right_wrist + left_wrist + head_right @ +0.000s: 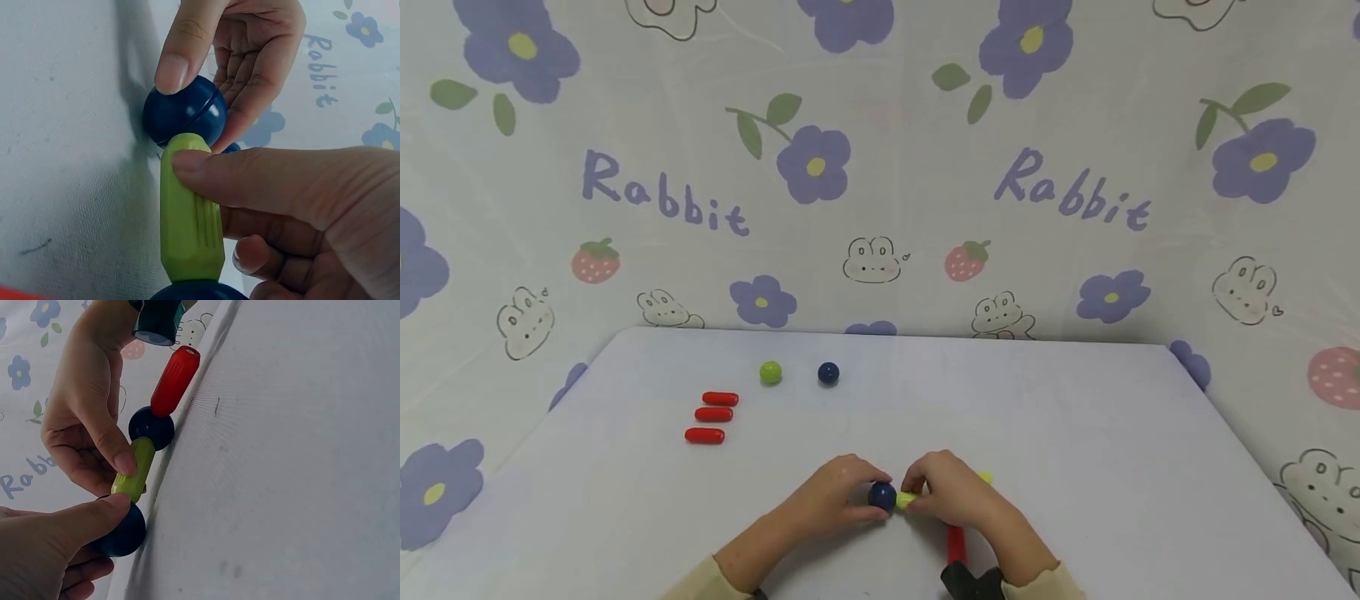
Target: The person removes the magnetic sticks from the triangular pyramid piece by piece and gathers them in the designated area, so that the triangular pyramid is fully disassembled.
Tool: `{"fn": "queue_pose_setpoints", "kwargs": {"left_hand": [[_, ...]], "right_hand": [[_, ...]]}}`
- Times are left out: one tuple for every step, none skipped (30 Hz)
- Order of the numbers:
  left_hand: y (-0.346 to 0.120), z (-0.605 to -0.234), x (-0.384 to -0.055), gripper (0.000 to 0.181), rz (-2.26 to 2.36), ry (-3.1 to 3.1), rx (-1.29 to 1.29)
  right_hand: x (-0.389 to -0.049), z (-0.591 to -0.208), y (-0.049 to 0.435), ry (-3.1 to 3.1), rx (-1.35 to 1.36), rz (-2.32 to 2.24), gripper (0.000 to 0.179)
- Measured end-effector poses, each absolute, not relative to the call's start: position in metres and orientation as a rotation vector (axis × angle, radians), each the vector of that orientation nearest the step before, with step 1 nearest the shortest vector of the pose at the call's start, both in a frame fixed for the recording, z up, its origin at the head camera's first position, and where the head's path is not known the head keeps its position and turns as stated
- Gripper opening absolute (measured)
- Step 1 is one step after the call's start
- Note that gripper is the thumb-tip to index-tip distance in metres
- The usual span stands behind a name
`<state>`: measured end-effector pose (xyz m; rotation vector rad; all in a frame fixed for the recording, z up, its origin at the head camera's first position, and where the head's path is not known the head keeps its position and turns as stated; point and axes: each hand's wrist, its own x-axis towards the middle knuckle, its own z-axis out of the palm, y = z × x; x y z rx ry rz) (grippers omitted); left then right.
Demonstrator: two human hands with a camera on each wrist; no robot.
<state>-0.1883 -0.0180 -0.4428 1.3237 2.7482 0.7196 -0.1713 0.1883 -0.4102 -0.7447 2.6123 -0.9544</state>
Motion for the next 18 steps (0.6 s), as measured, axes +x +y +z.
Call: {"fn": "queue_pose_setpoints", "kwargs": {"left_hand": [[-0.018,-0.443,-0.188,0.038,0.727,2.745,1.327],[-0.018,-0.443,-0.188,0.038,0.735,2.74,1.33],[-0.018,-0.444,-0.189,0.037,0.741,2.738,1.325],[-0.019,-0.444,-0.188,0.037,0.743,2.741,1.329],[-0.019,-0.445,-0.189,0.037,0.741,2.744,1.33],[-0.02,-0.446,-0.189,0.037,0.743,2.744,1.33],[-0.02,-0.446,-0.189,0.036,0.744,2.745,1.327],[-0.021,-0.447,-0.189,0.036,0.742,2.747,1.322],[-0.022,-0.447,-0.19,0.036,0.743,2.745,1.321],[-0.023,-0.447,-0.19,0.037,0.745,2.74,1.318],[-0.024,-0.447,-0.191,0.037,0.746,2.732,1.313],[-0.026,-0.448,-0.192,0.037,0.739,2.736,1.321],[-0.028,-0.447,-0.194,0.037,0.729,2.753,1.314],[-0.031,-0.447,-0.196,0.037,0.728,2.775,1.295],[-0.035,-0.448,-0.198,0.037,0.728,2.806,1.267],[-0.04,-0.448,-0.2,0.037,0.728,2.842,1.225],[-0.044,-0.448,-0.203,0.037,0.731,2.879,1.173],[-0.048,-0.448,-0.205,0.037,0.731,2.914,1.126]], "right_hand": [[-0.171,-0.41,0.188,2.611,-0.743,-0.953,0.009],[-0.171,-0.409,0.188,2.612,-0.743,-0.952,0.01],[-0.171,-0.409,0.188,2.613,-0.742,-0.95,0.011],[-0.17,-0.408,0.188,2.615,-0.736,-0.946,0.012],[-0.17,-0.408,0.188,2.619,-0.734,-0.941,0.013],[-0.17,-0.408,0.188,2.622,-0.732,-0.935,0.013],[-0.171,-0.408,0.187,2.625,-0.733,-0.931,0.014],[-0.171,-0.409,0.187,2.628,-0.734,-0.928,0.014],[-0.171,-0.409,0.187,2.629,-0.736,-0.927,0.015],[-0.172,-0.409,0.187,2.627,-0.738,-0.927,0.015],[-0.172,-0.41,0.187,2.624,-0.743,-0.927,0.016],[-0.172,-0.411,0.187,2.622,-0.749,-0.924,0.015],[-0.173,-0.411,0.188,2.625,-0.747,-0.921,0.015],[-0.173,-0.412,0.189,2.635,-0.741,-0.918,0.014],[-0.173,-0.412,0.191,2.646,-0.732,-0.917,0.013],[-0.173,-0.412,0.192,2.661,-0.718,-0.917,0.012],[-0.173,-0.412,0.194,2.676,-0.707,-0.919,0.012],[-0.172,-0.412,0.195,2.689,-0.696,-0.924,0.012]]}}
